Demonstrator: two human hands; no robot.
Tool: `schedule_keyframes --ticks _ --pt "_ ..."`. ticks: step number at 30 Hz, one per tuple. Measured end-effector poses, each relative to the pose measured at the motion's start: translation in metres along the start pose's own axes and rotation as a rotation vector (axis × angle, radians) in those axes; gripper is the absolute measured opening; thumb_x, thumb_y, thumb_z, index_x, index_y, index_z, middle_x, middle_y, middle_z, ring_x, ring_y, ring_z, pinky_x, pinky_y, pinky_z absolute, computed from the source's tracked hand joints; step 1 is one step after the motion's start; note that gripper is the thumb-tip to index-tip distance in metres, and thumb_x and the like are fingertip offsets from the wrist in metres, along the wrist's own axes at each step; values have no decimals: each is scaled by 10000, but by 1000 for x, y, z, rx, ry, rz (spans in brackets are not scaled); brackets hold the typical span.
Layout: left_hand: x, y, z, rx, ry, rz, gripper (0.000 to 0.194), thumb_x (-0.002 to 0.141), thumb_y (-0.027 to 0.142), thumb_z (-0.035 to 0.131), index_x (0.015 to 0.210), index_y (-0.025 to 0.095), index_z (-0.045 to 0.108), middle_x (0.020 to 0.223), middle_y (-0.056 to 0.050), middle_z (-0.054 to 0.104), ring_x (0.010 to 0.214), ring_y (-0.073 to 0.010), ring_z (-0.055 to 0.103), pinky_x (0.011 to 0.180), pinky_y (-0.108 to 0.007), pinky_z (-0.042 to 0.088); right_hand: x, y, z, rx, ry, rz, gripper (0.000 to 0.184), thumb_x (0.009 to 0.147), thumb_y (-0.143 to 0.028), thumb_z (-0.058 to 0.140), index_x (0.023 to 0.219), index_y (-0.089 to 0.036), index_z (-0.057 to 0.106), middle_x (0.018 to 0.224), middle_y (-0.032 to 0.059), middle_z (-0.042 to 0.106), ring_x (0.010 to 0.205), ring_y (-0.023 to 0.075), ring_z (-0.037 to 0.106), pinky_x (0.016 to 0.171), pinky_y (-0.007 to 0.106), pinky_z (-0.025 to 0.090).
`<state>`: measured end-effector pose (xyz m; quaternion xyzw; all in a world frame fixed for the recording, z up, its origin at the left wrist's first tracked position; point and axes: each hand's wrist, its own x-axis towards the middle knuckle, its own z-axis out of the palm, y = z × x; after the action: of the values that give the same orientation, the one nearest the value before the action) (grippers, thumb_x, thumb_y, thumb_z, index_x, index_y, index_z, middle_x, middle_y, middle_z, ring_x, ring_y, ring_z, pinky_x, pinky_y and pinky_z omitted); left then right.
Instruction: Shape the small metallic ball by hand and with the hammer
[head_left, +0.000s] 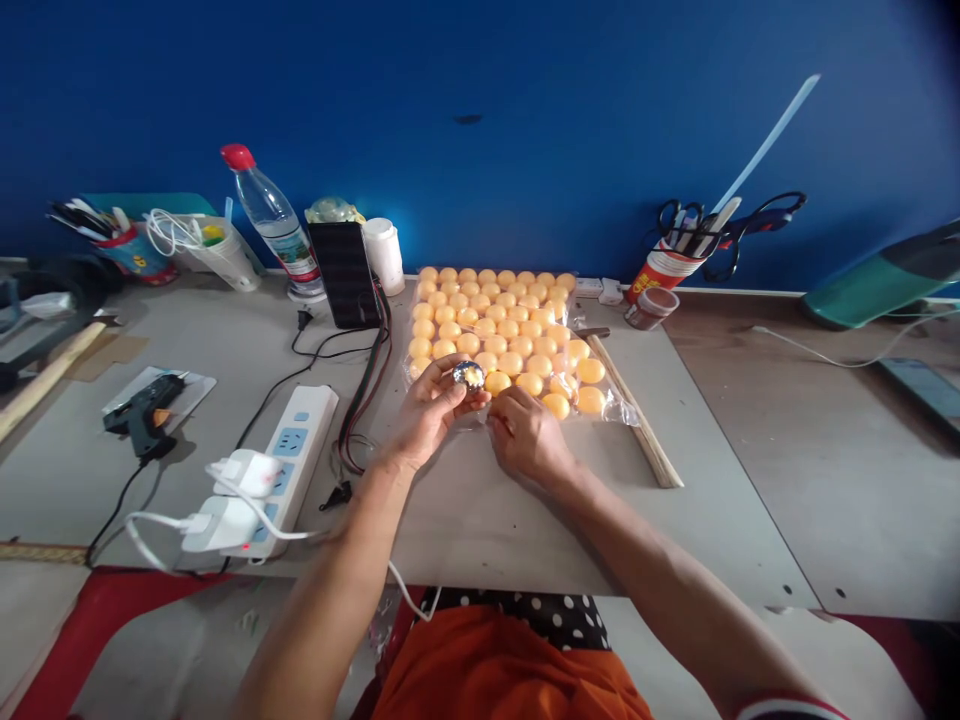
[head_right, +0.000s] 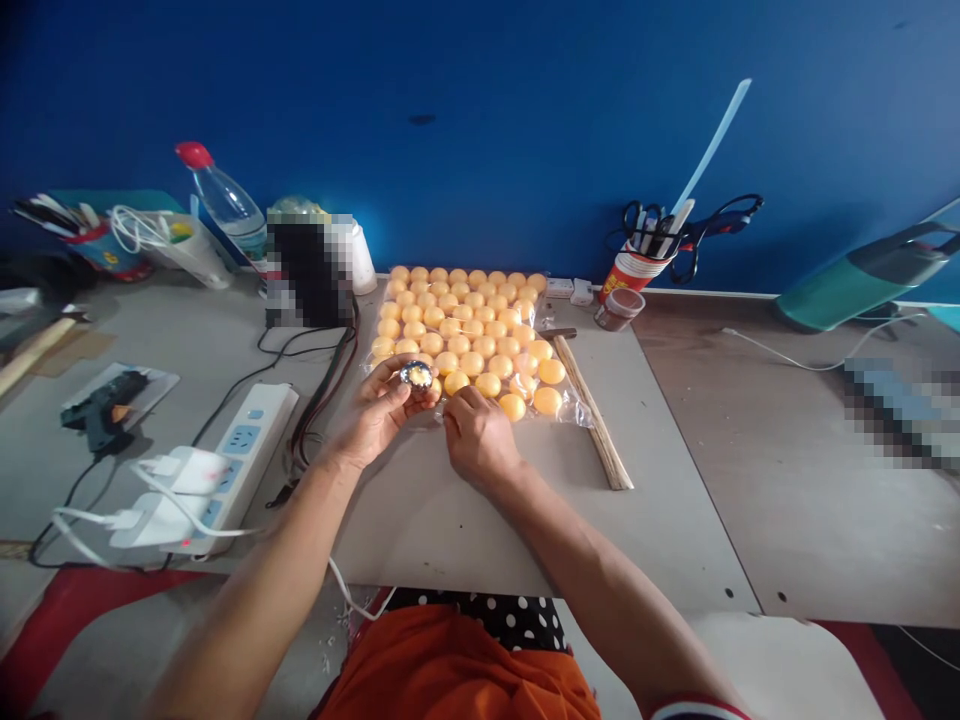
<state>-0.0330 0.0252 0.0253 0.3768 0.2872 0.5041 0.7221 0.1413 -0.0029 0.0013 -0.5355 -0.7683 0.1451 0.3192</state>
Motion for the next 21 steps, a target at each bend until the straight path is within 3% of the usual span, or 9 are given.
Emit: schedule_keyframes --ticks 5,8,12,17,21 --pt "-1 -2 1 -13 8 -60 508 719 306 844 1150 205 593 1017 -50 735 837 -192 726 858 -373 555 -1 2 -7 358 107 267 99 750 -137 519 736 -229 483 842 54 681 620 150 590 589 286 437" --pt "-1 -3 3 -29 -7 -90 493 710 279 845 1130 197 600 990 -43 741 834 -192 730 855 -359 550 0 1 -14 575 104 411 88 741 -178 532 726 -235 467 674 -1 644 519 133 573 526 269 416" --pt "-1 -4 7 -67 -26 -119 480 722 251 829 1141 191 600 1001 -49 744 844 -189 729 852 -349 548 4 2 -22 769 129 440 86 767 -257 593 753 -217 518 505 -52 568 476 116 524 520 256 405" --pt "-1 -6 7 -82 -45 -159 548 715 249 837 1200 193 589 1026 -67 741 845 -184 721 812 -325 545 6 4 -23 1031 78 434 258 793 -413 693 744 -188 576 519 -35 597 480 95 514 525 250 393" --pt "-1 -8 6 -81 -44 -165 510 710 239 846 1155 195 601 1005 -51 735 808 -171 716 773 -306 536 6 5 -23 1196 126 467 341 736 -466 783 742 -192 580 544 -58 576 424 60 458 468 233 325"
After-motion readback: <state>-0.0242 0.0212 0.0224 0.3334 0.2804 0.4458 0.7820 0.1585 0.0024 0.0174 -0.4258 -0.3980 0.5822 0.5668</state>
